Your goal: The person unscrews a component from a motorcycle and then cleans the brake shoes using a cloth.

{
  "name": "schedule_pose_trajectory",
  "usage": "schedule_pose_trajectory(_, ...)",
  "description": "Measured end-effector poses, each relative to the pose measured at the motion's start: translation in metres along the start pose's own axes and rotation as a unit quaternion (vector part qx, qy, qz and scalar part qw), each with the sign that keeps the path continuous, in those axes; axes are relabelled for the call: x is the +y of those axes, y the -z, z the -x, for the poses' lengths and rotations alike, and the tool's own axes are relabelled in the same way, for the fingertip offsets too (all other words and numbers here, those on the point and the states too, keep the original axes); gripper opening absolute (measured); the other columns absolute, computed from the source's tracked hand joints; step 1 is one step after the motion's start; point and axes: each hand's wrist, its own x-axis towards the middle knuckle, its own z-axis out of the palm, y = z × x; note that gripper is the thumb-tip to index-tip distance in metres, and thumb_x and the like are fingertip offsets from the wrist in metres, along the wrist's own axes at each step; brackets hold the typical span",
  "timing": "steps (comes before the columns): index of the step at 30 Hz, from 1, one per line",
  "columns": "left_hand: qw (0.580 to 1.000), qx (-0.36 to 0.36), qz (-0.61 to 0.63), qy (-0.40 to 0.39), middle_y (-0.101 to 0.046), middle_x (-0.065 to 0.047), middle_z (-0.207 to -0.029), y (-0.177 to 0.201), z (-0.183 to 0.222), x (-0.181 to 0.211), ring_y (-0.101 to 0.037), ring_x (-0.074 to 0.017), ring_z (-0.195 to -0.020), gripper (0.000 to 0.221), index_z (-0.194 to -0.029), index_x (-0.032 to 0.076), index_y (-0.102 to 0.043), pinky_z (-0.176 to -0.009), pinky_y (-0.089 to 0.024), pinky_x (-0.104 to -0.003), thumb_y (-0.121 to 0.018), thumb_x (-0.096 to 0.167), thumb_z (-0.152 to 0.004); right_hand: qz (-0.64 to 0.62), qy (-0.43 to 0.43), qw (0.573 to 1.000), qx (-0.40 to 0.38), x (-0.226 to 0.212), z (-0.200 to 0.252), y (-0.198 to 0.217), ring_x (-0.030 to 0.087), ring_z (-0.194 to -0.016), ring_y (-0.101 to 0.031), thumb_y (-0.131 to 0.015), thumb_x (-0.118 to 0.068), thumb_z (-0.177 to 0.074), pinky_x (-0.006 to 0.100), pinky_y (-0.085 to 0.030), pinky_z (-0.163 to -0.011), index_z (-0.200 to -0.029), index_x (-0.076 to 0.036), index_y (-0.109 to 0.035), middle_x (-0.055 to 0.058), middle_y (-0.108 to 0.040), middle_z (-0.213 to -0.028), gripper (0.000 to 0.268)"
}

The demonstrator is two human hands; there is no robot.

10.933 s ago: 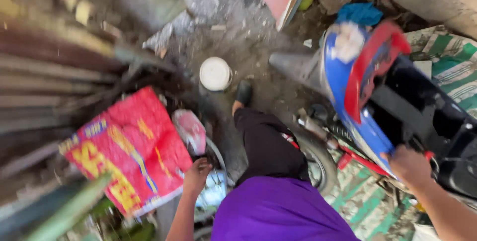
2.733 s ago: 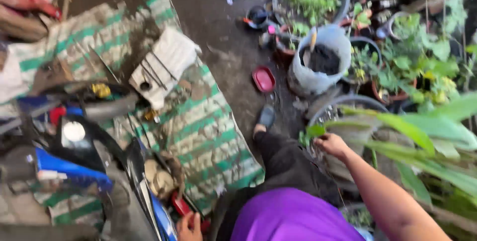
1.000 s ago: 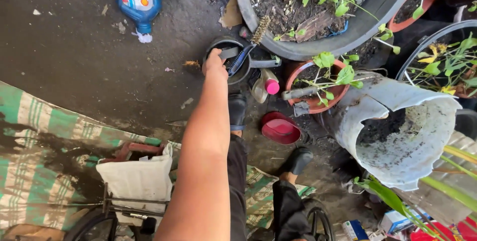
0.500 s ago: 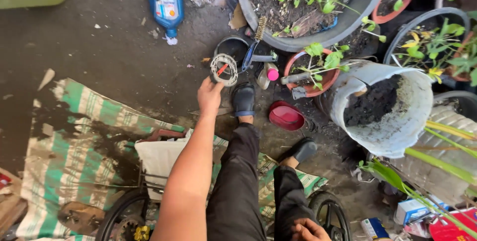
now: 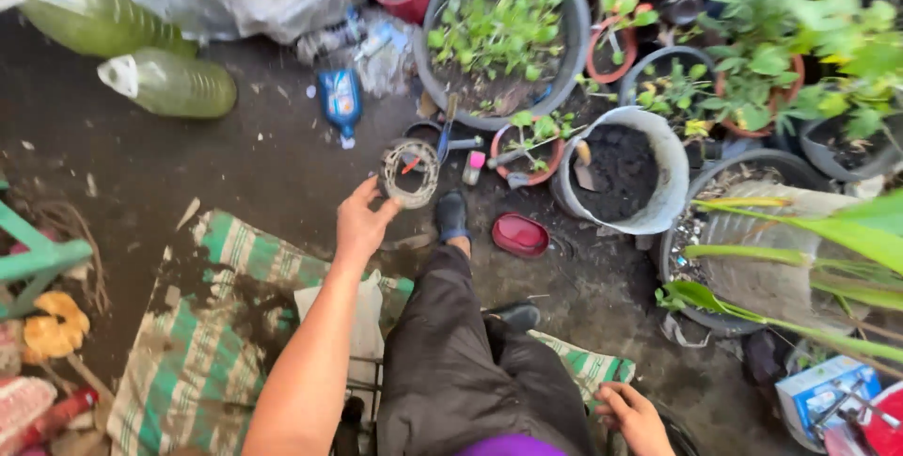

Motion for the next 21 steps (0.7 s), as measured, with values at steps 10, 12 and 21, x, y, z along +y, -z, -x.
schedule_pose_trajectory(10, 0.844, 0.038, -0.5, 0.189, -0.085, -0.012, -0.129, 0.067, 0.129, -0.038, -0.076, -0.0401, -0.123, 0.044, -0.12, 0.019, -0.089, -0.101, -0.045, -0.055, -0.063, 0.041, -0.093, -0.059, 0.039, 0.993, 0.097, 0.211, 0.062, 0.126, 0.031, -0.098, -0.083, -0.07, -0.029, -0.106, 0.039, -0.058, -0.078, -0.119, 0.0, -0.087, 0.021, -0.09, -0.119, 0.035)
schedule_pose_trajectory(12, 0.843, 0.015, -0.5, 0.198, -0.081, -0.018, -0.139, 0.061, 0.163, -0.039, -0.07, -0.0443, -0.131, 0.063, -0.133, 0.014, -0.082, -0.112, -0.036, -0.067, -0.069, 0.062, -0.096, -0.15, -0.022, 0.981, 0.12, 0.277, 0.079, 0.143, 0.037, -0.106, -0.081, -0.068, -0.026, -0.108, 0.044, -0.057, -0.082, -0.136, 0.004, -0.079, 0.025, -0.085, -0.13, 0.042)
schedule_pose_trajectory(21, 0.813, -0.141, -0.557, -0.097, -0.08, -0.01, -0.143, -0.159, 0.258, 0.097, -0.068, -0.0416, -0.139, 0.073, -0.152, 0.036, -0.071, -0.111, -0.054, -0.051, -0.066, 0.06, -0.083, -0.217, -0.038, 0.958, 0.186, 0.446, 0.067, 0.136, 0.02, -0.051, -0.054, -0.076, -0.035, -0.098, 0.036, -0.036, -0.045, -0.099, -0.001, -0.083, 0.011, -0.067, -0.064, 0.035)
